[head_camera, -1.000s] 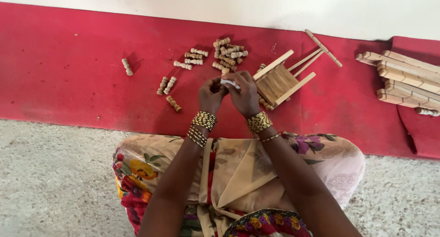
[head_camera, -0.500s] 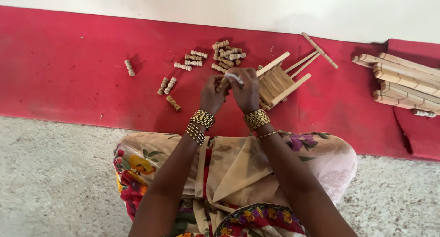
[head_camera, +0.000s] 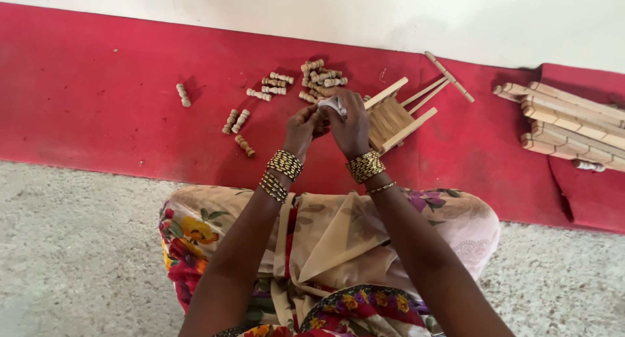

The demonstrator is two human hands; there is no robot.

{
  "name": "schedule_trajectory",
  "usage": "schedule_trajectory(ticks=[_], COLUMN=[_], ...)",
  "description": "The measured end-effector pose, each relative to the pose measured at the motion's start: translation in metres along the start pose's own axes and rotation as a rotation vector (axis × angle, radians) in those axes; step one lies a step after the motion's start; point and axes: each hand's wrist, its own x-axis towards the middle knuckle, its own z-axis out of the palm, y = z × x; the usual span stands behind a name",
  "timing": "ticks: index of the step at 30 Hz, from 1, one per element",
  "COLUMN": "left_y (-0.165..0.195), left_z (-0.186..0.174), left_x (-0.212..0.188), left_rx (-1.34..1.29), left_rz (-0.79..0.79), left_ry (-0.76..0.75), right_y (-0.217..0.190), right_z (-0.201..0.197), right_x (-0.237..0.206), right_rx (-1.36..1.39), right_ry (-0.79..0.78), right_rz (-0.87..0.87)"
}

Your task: The person sits on the floor and wipes small wooden toy parts, including spool-shaped pieces and a small wooden cart, one at a time using a white cloth, placing each wiped piece back on the red mat.

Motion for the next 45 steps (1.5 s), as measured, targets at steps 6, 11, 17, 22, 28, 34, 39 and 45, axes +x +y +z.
schedule_trajectory(ticks=[6,11,17,22,28,34,39,45], left_y=[0.035,0.033,0.025,0.037,0.023,0.015,0.02,0.029], left_z=[0.008,0.014,0.018,0.022,0.03,0.016,0.023,0.049], left_x=[-0.007,-0.017,-0.01,0.002,0.007,0.027,0.017,-0.005], left_rx=[-0.049,-0.155,-0.184,-0.285,-0.164,0.182,0.49,0.823], left_rz=[0.005,-0.098,-0.129,-0.153,-0.037,0.313,0.38,0.718], left_ry=[0.217,0.135,0.087,0.225,0.1,0.135,0.203,0.322], right_y=[0.004,0.025,0.037,0.028,0.036,0.026,0.029,0.025], right_z=[-0.011,-0.008,-0.002,0.002,-0.001,-0.006,-0.009,-0.012], right_x=[0.003,0.003,-0.002,-0.009,0.013,0.01,0.019,0.009], right_rx=[0.008,0.104,0.103,0.116,-0.032,0.165,0.269,0.01], right_ry=[-0.168,-0.123,-0.173,-0.153,0.027,-0.064,0.021,-0.013], right_rz=[-0.02,0.168,0.316,-0.033,0.022,0.2,0.25,0.097])
